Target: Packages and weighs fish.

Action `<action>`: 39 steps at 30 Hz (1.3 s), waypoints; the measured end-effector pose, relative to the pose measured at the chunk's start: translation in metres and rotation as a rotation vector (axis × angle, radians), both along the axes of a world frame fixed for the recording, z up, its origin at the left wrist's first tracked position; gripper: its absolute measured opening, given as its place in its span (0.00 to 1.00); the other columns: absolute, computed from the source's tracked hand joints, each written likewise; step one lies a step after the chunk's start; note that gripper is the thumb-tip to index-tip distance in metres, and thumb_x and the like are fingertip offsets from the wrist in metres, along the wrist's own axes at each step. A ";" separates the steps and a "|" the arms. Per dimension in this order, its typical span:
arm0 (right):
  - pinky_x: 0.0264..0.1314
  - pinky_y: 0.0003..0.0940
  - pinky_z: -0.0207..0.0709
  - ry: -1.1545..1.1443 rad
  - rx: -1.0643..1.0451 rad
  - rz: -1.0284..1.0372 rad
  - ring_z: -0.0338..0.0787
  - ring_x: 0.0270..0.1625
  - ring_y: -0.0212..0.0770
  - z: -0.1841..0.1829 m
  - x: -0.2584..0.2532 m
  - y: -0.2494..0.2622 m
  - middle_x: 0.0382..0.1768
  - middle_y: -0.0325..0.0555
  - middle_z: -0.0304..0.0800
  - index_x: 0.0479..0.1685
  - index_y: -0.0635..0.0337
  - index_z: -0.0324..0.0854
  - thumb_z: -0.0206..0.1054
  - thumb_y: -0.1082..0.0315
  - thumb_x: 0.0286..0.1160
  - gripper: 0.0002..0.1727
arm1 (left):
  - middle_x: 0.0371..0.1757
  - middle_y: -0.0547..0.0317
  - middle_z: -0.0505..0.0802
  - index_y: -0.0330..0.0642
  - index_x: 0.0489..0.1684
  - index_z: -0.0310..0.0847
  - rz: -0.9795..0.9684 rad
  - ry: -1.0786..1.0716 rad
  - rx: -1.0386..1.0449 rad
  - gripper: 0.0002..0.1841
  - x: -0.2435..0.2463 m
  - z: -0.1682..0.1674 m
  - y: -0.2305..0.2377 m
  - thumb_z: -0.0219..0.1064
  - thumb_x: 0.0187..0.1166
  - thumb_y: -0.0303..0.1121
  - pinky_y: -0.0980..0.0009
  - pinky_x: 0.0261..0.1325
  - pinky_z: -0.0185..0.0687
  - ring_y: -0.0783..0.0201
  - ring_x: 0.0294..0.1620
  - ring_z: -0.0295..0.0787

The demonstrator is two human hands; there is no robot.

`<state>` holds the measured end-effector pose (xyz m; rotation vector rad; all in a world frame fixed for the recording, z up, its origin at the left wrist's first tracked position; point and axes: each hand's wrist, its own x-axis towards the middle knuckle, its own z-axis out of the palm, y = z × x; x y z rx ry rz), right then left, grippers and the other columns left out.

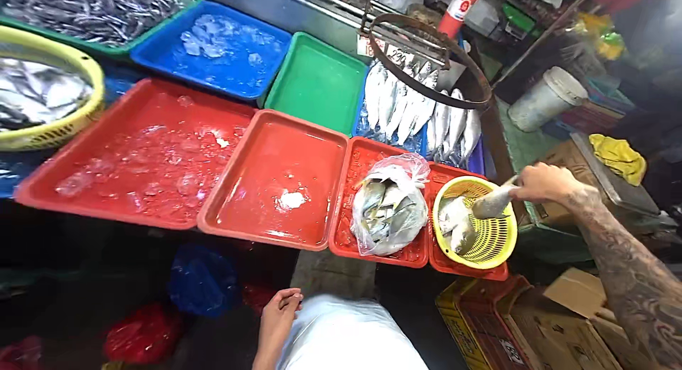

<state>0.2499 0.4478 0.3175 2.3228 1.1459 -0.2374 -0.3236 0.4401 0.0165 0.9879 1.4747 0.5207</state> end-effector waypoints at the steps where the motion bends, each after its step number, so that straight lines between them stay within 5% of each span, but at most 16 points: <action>1: 0.57 0.80 0.71 0.039 0.021 -0.090 0.85 0.59 0.77 -0.014 0.006 -0.009 0.50 0.74 0.88 0.41 0.69 0.88 0.75 0.47 0.72 0.27 | 0.45 0.50 0.94 0.33 0.57 0.83 -0.006 0.005 -0.011 0.10 0.001 -0.001 0.000 0.63 0.87 0.28 0.67 0.40 0.88 0.64 0.37 0.92; 6: 0.70 0.81 0.64 0.164 0.142 -0.270 0.78 0.72 0.78 -0.095 -0.019 -0.044 0.61 0.79 0.84 0.56 0.74 0.85 0.66 0.53 0.82 0.27 | 0.44 0.51 0.94 0.34 0.57 0.84 0.015 0.018 -0.024 0.10 -0.004 -0.003 -0.002 0.63 0.86 0.27 0.67 0.40 0.88 0.65 0.36 0.92; 10: 0.72 0.66 0.74 0.391 0.392 -0.080 0.87 0.67 0.63 -0.137 -0.104 -0.022 0.60 0.63 0.90 0.61 0.65 0.87 0.62 0.60 0.86 0.19 | 0.44 0.51 0.94 0.33 0.57 0.83 0.039 0.026 -0.036 0.10 -0.008 0.000 -0.005 0.63 0.87 0.27 0.69 0.39 0.87 0.65 0.36 0.92; 14: 0.70 0.60 0.77 0.600 0.456 0.021 0.91 0.61 0.57 -0.171 -0.165 0.019 0.54 0.57 0.94 0.56 0.62 0.90 0.63 0.62 0.84 0.16 | 0.43 0.52 0.94 0.34 0.56 0.84 0.038 0.024 -0.032 0.09 -0.008 0.002 -0.004 0.63 0.86 0.27 0.69 0.38 0.87 0.66 0.35 0.92; 16: 0.63 0.54 0.82 0.727 0.479 -0.078 0.93 0.52 0.51 -0.189 -0.188 0.036 0.48 0.54 0.95 0.55 0.63 0.90 0.64 0.61 0.83 0.16 | 0.43 0.52 0.94 0.34 0.56 0.83 0.041 0.020 -0.025 0.09 -0.010 0.002 -0.003 0.63 0.86 0.27 0.69 0.38 0.87 0.66 0.36 0.91; 18: 0.42 0.39 0.88 0.892 0.519 -0.309 0.92 0.32 0.40 -0.211 -0.212 0.050 0.38 0.49 0.94 0.54 0.66 0.87 0.64 0.61 0.85 0.16 | 0.43 0.52 0.94 0.34 0.56 0.84 0.064 0.022 -0.019 0.09 -0.012 0.003 -0.003 0.63 0.86 0.27 0.69 0.39 0.88 0.65 0.36 0.92; 21: 0.28 0.31 0.86 1.033 0.594 -0.696 0.90 0.22 0.36 -0.239 -0.237 0.066 0.32 0.49 0.93 0.54 0.70 0.82 0.61 0.62 0.88 0.16 | 0.45 0.52 0.94 0.34 0.57 0.83 0.092 0.023 -0.025 0.10 -0.017 0.002 -0.006 0.62 0.87 0.28 0.68 0.40 0.88 0.65 0.37 0.92; 30: 0.15 0.24 0.69 1.144 0.733 -1.054 0.75 0.14 0.30 -0.260 -0.249 0.095 0.22 0.42 0.83 0.43 0.64 0.79 0.52 0.67 0.89 0.13 | 0.43 0.52 0.94 0.33 0.56 0.83 0.152 0.023 -0.050 0.09 -0.021 0.000 -0.020 0.62 0.87 0.27 0.71 0.37 0.87 0.67 0.34 0.91; 35: 0.13 0.24 0.58 1.133 0.886 -1.024 0.62 0.10 0.29 -0.267 -0.252 0.101 0.13 0.34 0.66 0.30 0.59 0.75 0.49 0.61 0.93 0.20 | 0.43 0.52 0.94 0.33 0.56 0.83 0.161 0.025 -0.047 0.09 -0.020 0.002 -0.018 0.62 0.87 0.27 0.71 0.37 0.86 0.67 0.35 0.91; 39: 0.17 0.28 0.58 0.987 0.904 -0.984 0.62 0.13 0.30 -0.272 -0.247 0.101 0.14 0.34 0.65 0.24 0.56 0.75 0.57 0.56 0.89 0.21 | 0.42 0.52 0.94 0.33 0.55 0.84 0.166 0.022 -0.043 0.08 -0.021 0.002 -0.017 0.62 0.87 0.27 0.71 0.37 0.86 0.67 0.34 0.91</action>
